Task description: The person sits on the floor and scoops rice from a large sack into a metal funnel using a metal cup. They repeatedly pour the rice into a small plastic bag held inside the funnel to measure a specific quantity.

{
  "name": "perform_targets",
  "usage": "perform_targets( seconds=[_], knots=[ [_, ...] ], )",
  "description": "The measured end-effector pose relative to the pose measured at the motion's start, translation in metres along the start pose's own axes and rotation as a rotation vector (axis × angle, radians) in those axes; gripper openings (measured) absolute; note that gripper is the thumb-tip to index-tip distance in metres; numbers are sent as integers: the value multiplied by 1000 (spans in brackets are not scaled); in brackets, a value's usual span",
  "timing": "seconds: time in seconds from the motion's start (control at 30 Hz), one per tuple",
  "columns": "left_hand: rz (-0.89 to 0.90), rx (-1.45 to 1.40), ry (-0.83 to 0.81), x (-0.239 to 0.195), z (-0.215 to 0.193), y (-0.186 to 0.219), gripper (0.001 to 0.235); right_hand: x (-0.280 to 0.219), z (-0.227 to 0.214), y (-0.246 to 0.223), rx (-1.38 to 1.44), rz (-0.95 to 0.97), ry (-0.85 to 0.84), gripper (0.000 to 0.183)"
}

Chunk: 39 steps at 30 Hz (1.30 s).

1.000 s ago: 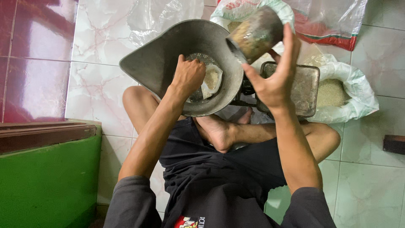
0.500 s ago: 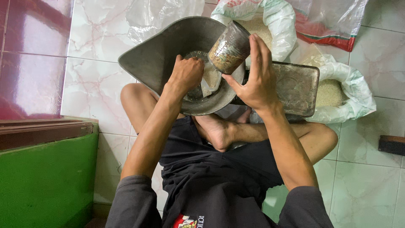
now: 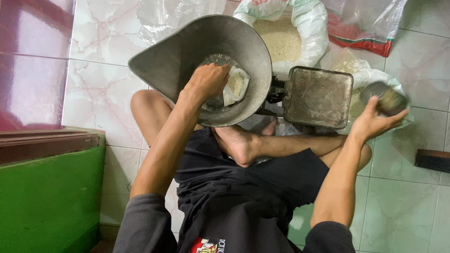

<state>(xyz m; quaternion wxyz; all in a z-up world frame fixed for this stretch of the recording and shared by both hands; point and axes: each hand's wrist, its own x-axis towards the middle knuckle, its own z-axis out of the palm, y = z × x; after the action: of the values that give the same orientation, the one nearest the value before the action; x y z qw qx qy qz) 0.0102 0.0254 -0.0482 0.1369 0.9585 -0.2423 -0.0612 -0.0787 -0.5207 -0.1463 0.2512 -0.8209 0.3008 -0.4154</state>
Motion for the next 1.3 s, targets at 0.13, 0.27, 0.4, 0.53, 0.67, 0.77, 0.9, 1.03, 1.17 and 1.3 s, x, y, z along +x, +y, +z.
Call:
perform_targets(
  seconds=[0.13, 0.27, 0.4, 0.53, 0.67, 0.77, 0.9, 1.03, 1.17, 1.3],
  knots=[
    [-1, 4, -11, 1, 0, 1, 17, -6, 24, 37, -281, 41, -350, 88],
    [-27, -33, -17, -3, -5, 4, 18, 3, 48, 52, -465, 94, -347, 103],
    [-84, -51, -30, -3, -7, 7, 16, 14, 50, 86, -301, 225, -194, 103],
    [-64, 11, 12, -1, 8, -2, 20, 10, 16, 47, 159, 479, -38, 95],
    [-74, 43, 30, -2, 9, -3, 18, 18, -23, -45, 661, 671, -44, 58],
    [-68, 52, 50, -1, 12, -5, 17, 19, -36, -108, 807, 459, -171, 55],
    [-93, 49, 43, -2, 7, -4, 20, 4, -28, -169, 1059, 141, -376, 49],
    [-112, 58, 79, 0, 9, -5, 20, -36, -51, -294, 1054, -96, -573, 54],
    [-121, 56, 72, -2, 13, -8, 21, -69, -55, -355, 979, -284, -730, 69],
    [-154, 51, 32, 1, 16, -7, 20, -83, -56, -384, 749, -495, -809, 77]
  ],
)
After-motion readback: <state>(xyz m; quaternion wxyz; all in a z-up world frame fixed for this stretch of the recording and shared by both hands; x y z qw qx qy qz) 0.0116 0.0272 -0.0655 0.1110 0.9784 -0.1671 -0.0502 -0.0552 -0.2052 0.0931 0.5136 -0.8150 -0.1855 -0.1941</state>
